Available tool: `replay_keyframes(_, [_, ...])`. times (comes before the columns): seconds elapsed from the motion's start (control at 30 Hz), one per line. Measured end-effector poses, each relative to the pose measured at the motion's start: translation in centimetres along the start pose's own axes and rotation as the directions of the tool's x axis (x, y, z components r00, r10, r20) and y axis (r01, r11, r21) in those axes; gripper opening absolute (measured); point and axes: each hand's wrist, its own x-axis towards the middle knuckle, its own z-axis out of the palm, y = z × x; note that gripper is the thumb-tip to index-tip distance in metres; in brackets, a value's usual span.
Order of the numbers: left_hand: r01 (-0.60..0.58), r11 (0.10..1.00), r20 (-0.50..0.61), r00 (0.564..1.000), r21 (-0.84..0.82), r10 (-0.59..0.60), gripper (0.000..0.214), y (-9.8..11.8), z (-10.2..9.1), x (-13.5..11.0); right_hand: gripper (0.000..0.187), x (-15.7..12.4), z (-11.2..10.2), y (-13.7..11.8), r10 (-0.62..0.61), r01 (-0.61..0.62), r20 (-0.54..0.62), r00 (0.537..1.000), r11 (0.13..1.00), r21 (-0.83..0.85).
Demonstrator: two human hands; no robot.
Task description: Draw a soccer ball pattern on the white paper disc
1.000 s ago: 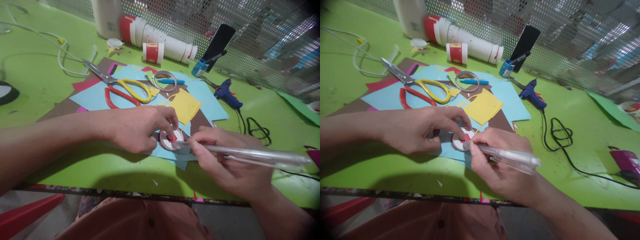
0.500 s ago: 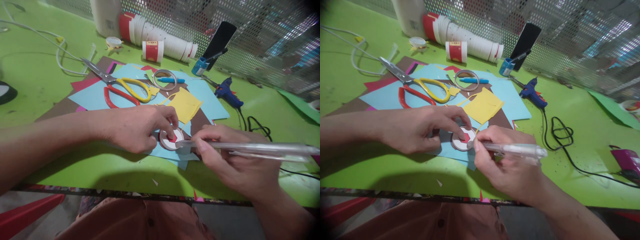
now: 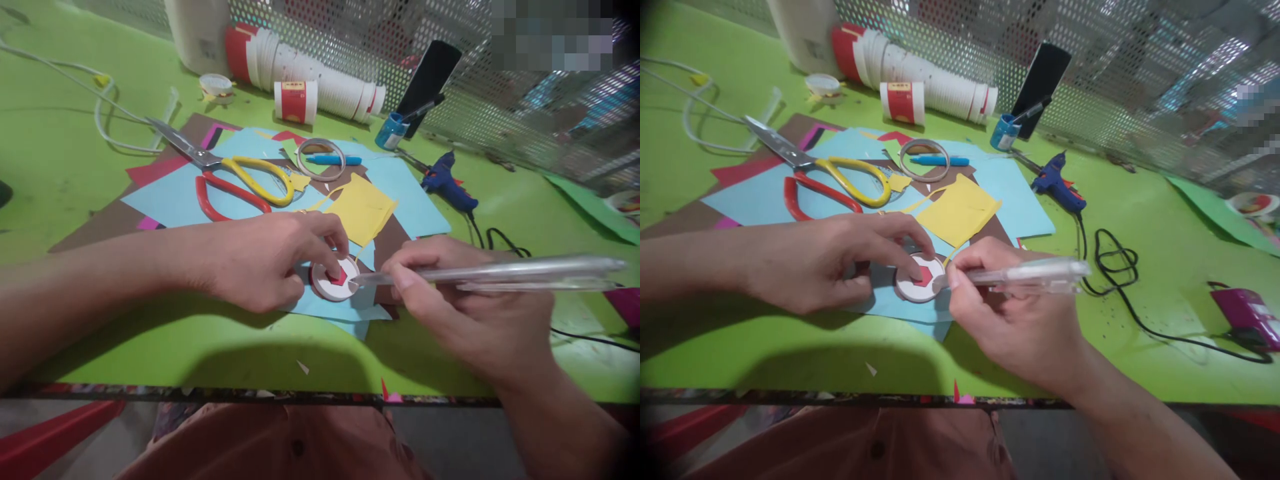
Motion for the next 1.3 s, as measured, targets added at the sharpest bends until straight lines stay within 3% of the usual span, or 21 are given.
replay_keyframes(0.13, [-0.027, 1.0, -0.037, 0.999, -0.002, 0.027, 0.056, -0.1, 0.3, -0.1, 0.014, -0.1, 0.0, 0.0, -0.007, 0.007, 0.029, 1.0, 1.0, -0.02])
replay_keyframes(0.33, [-0.067, 0.997, -0.106, 0.992, -0.031, 0.064, 0.044, -0.3, 0.9, -0.4, 0.013, 0.1, -0.1, 0.0, 0.025, -0.022, -0.059, 0.998, 0.999, 0.048])
replay_keyframes(0.5, [-0.103, 0.99, -0.154, 0.984, -0.091, 0.088, 0.026, -0.2, 1.0, -0.2, 0.017, 0.5, -0.1, -0.3, -0.014, 0.014, -0.002, 1.0, 0.999, 0.029])
replay_keyframes(0.7, [-0.01, 0.997, -0.209, 0.978, -0.08, -0.008, 0.032, -0.3, 1.5, 0.1, 0.017, 0.5, -0.1, -0.1, -0.009, 0.01, -0.056, 0.998, 1.0, 0.026])
replay_keyframes(0.83, [0.0, 0.999, -0.23, 0.973, -0.05, -0.012, 0.03, -0.4, 1.8, 0.3, 0.015, 0.5, -0.2, 0.1, -0.02, 0.022, -0.069, 0.997, 0.999, 0.029])
replay_keyframes(1.07, [0.051, 0.999, -0.186, 0.981, 0.008, -0.049, 0.029, 0.0, 2.1, 0.3, 0.014, 0.3, -0.3, 0.1, -0.026, 0.032, -0.104, 0.994, 0.998, 0.055])
replay_keyframes(1.17, [-0.034, 0.997, -0.289, 0.956, 0.066, 0.052, 0.03, 0.1, 2.3, 0.0, 0.011, 0.3, -0.3, 0.4, 0.003, 0.013, -0.228, 0.974, 0.998, 0.067])
replay_keyframes(1.23, [-0.137, 0.979, -0.384, 0.905, 0.151, 0.186, 0.031, 0.2, 2.2, -0.3, 0.017, 0.4, -0.3, 0.8, 0.045, -0.006, -0.302, 0.952, 0.992, 0.128])
replay_keyframes(1.3, [-0.212, 0.933, -0.405, 0.857, 0.29, 0.32, 0.033, 0.3, 2.0, -0.5, 0.021, 0.7, -0.3, 1.1, 0.086, -0.025, -0.341, 0.936, 0.984, 0.177])
